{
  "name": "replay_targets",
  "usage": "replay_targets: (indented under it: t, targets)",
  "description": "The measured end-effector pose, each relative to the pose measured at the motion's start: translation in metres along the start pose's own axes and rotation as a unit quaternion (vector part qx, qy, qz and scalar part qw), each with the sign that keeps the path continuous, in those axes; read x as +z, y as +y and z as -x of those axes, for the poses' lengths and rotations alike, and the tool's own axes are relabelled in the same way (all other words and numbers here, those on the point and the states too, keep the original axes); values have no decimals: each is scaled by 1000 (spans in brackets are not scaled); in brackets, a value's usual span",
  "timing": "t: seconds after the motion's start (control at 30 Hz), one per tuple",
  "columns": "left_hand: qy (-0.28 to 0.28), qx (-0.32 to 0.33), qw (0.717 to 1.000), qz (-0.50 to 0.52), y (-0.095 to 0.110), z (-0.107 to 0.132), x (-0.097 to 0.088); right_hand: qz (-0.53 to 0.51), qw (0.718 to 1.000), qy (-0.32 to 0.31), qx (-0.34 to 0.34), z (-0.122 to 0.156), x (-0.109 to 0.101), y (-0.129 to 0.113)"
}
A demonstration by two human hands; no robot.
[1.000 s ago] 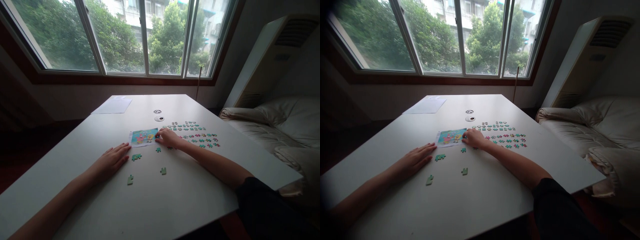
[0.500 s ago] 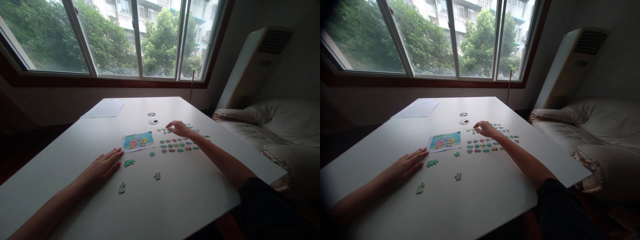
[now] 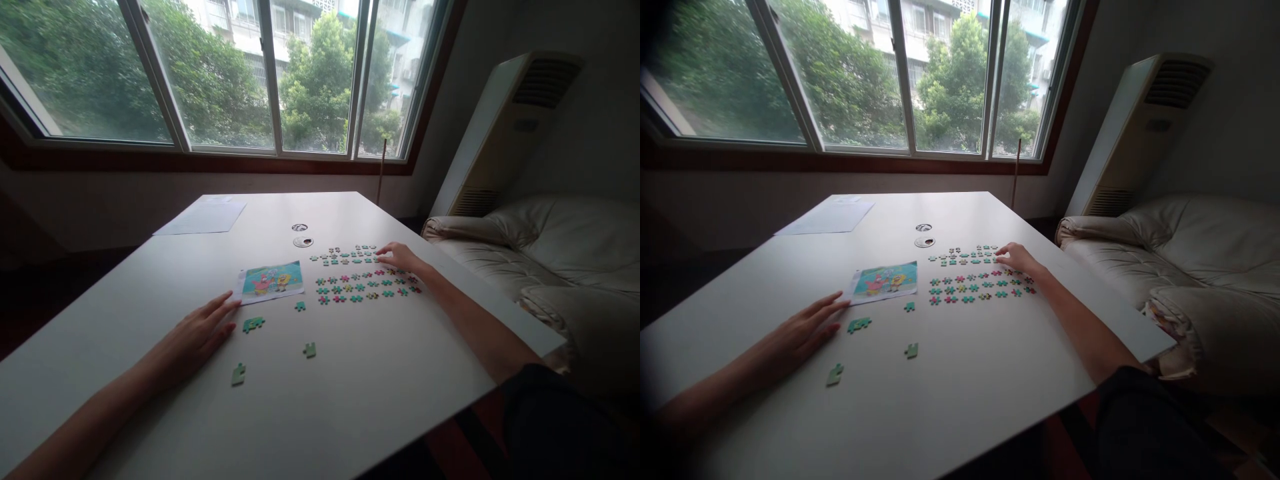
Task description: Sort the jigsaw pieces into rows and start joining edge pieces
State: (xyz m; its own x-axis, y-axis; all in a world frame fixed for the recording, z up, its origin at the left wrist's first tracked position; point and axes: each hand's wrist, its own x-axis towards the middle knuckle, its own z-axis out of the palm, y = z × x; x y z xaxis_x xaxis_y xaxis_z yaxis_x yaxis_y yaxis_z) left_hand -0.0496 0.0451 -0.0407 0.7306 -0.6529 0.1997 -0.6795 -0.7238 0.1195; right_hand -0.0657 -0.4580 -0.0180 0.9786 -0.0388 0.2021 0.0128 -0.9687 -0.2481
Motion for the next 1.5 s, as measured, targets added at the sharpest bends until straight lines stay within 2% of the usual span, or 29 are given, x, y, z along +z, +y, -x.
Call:
replay_targets:
  t: [0.2, 0.47, 0.57, 0.67, 0.7, 0.77, 0.87, 0.9, 0.97, 1.03, 1.1, 1.17, 1.23, 1.4, 1.5]
  targets:
    - [-15, -9, 1000, -1, 6, 2, -4, 6, 1000, -2, 14, -5, 7, 1]
    - [-18, 4, 1000, -10, 5, 3, -5, -23, 999, 7, 26, -5, 3, -6]
    - [-9, 11, 1000, -6, 6, 4, -4, -43, 998, 20, 34, -2, -1, -15]
    - [12, 19, 1000, 2, 8, 4, -5, -113, 993, 31, 32, 4, -2, -37]
    - [19, 23, 1000, 5, 9, 4, -6, -173, 984, 30, 29, 7, -2, -49]
    - [35, 31, 999, 12, 12, 4, -6, -324, 946, 1, 24, 15, -1, -75]
    - [61, 50, 996, 30, 18, 4, -7, -502, 862, -51, 36, 29, 1, -115]
    - [71, 56, 995, 43, 22, 4, -8, -548, 833, -67, 48, 34, 2, -127]
    - [93, 60, 991, 79, 31, 5, -11, -600, 792, -102, 57, 43, 4, -146]
    - [103, 46, 984, 135, 45, 6, -17, -616, 776, -131, 42, 50, 6, -162]
    - [103, 12, 976, 193, 61, 6, -24, -613, 775, -149, 19, 55, 8, -175]
    - [97, 11, 967, 233, 76, 6, -29, -615, 771, -164, 7, 58, 12, -188]
    - [94, 9, 962, 257, 87, 5, -32, -631, 753, -187, 7, 60, 16, -203]
    - [94, -35, 946, 308, 93, 5, -27, -660, 702, -267, 14, 64, 30, -234]
    - [104, -63, 932, 341, 91, 5, -24, -665, 693, -279, 9, 65, 36, -245]
